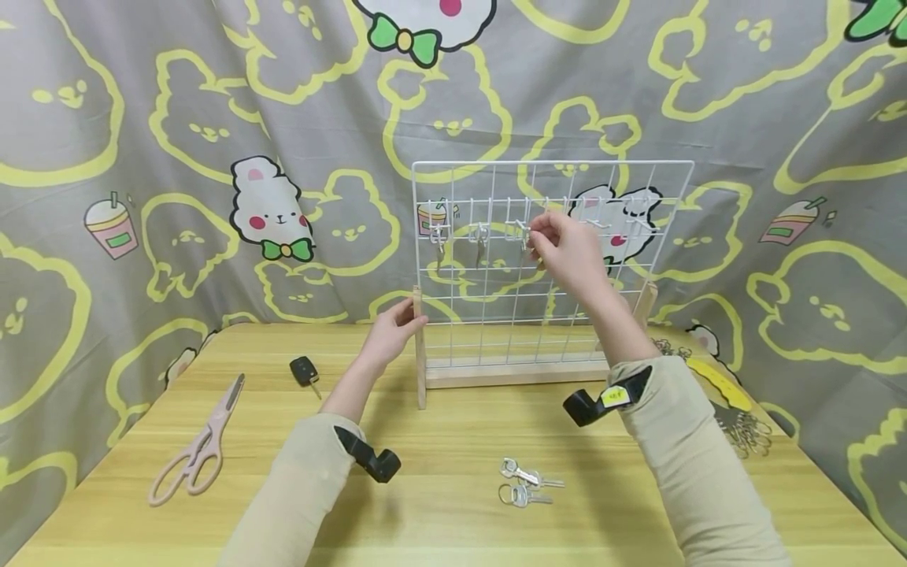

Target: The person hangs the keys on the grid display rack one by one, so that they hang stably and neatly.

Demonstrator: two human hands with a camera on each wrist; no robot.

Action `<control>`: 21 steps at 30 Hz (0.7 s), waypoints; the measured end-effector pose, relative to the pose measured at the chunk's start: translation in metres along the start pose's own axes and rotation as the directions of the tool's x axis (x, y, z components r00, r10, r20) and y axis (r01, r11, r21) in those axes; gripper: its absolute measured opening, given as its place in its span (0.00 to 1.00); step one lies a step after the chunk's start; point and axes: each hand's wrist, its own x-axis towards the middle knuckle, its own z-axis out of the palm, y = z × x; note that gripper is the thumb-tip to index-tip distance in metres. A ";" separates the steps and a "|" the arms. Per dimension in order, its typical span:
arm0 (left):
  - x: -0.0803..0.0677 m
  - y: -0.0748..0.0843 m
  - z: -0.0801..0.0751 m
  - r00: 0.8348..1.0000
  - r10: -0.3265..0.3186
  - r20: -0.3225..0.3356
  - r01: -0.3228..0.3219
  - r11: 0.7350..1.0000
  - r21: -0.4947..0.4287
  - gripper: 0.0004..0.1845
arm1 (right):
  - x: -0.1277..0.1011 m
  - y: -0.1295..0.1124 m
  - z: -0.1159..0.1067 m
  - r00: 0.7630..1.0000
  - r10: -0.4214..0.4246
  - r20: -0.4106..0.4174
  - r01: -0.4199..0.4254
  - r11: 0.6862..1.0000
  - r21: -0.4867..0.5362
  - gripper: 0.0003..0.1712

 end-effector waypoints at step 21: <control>0.000 0.001 0.001 1.000 -0.008 -0.003 0.008 1.000 -0.001 0.30 | -0.059 0.050 0.020 0.981 0.074 0.178 -0.078 0.997 0.014 0.10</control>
